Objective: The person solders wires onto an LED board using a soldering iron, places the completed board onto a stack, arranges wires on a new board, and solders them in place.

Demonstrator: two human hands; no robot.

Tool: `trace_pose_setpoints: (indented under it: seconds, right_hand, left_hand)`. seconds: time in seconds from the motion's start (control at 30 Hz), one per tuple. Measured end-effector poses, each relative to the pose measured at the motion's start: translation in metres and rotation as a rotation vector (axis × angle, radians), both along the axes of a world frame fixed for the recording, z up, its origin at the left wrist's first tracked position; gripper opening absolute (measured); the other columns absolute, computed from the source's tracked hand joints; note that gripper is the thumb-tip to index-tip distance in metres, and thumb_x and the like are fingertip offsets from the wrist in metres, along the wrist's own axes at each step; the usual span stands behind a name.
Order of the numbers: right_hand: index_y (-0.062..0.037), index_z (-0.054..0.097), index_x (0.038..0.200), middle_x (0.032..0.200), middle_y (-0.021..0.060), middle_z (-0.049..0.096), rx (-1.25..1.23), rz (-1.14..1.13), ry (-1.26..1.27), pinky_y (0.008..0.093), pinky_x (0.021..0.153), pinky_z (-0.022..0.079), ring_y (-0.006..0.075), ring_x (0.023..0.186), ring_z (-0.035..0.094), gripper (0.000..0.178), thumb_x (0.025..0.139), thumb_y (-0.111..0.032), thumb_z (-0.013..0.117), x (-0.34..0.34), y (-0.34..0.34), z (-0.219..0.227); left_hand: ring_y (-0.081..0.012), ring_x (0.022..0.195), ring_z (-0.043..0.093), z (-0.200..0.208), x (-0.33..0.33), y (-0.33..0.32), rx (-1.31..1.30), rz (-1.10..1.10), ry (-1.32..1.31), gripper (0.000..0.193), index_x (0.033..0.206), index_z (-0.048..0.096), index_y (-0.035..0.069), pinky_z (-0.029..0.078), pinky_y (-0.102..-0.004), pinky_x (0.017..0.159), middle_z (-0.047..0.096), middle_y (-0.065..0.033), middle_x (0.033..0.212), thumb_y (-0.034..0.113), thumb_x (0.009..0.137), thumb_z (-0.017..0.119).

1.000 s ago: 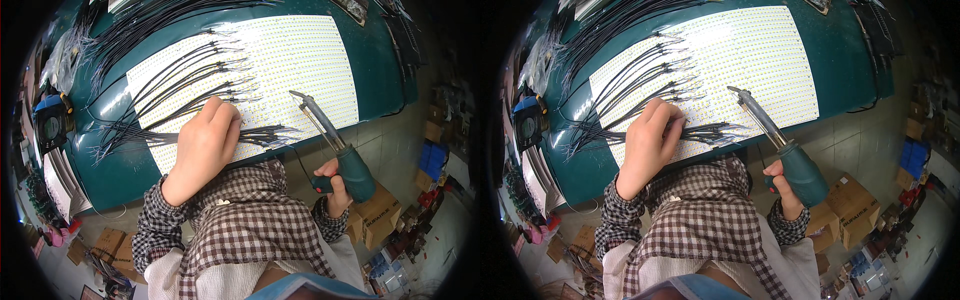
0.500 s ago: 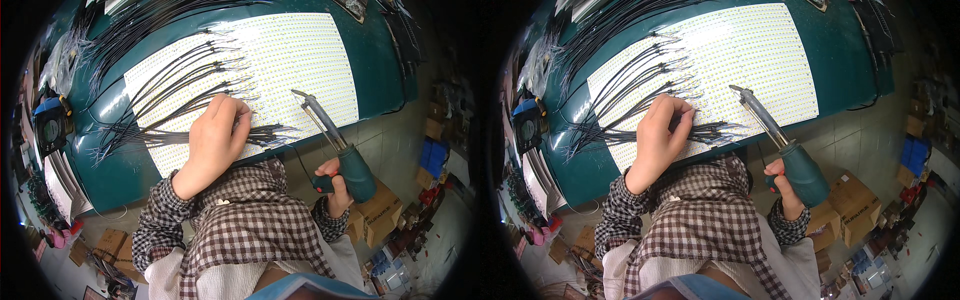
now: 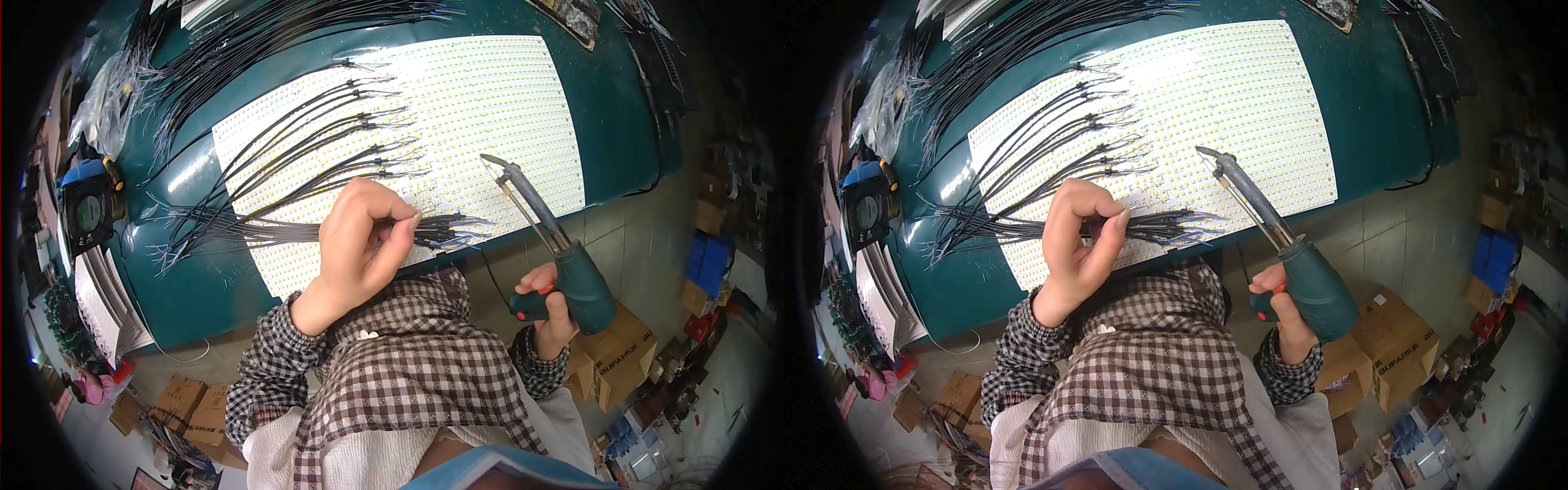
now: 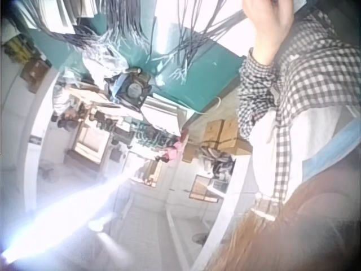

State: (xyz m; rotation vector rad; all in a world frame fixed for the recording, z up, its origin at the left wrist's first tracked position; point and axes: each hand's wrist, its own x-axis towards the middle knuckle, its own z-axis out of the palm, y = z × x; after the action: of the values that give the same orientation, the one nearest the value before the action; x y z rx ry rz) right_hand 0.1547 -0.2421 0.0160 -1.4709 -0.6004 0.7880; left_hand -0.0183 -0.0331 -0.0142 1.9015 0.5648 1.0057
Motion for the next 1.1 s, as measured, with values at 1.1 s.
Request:
trace_pose_setpoints:
  seconds: [1.1]
  right_hand:
    - [0.0081, 0.058, 0.099, 0.093, 0.0199, 0.063, -0.066, 0.056, -0.065, 0.0314, 0.069, 0.056, 0.0223, 0.074, 0.064, 0.041, 0.096, -0.032, 0.061, 0.005, 0.005, 0.007]
  left_hand:
    - [-0.0264, 0.059, 0.059, 0.0, 0.014, 0.011, 0.051, -0.03, 0.406, 0.014, 0.081, 0.056, 0.006, 0.046, -0.037, 0.051, 0.057, -0.0079, 0.077, -0.001, 0.078, 0.068]
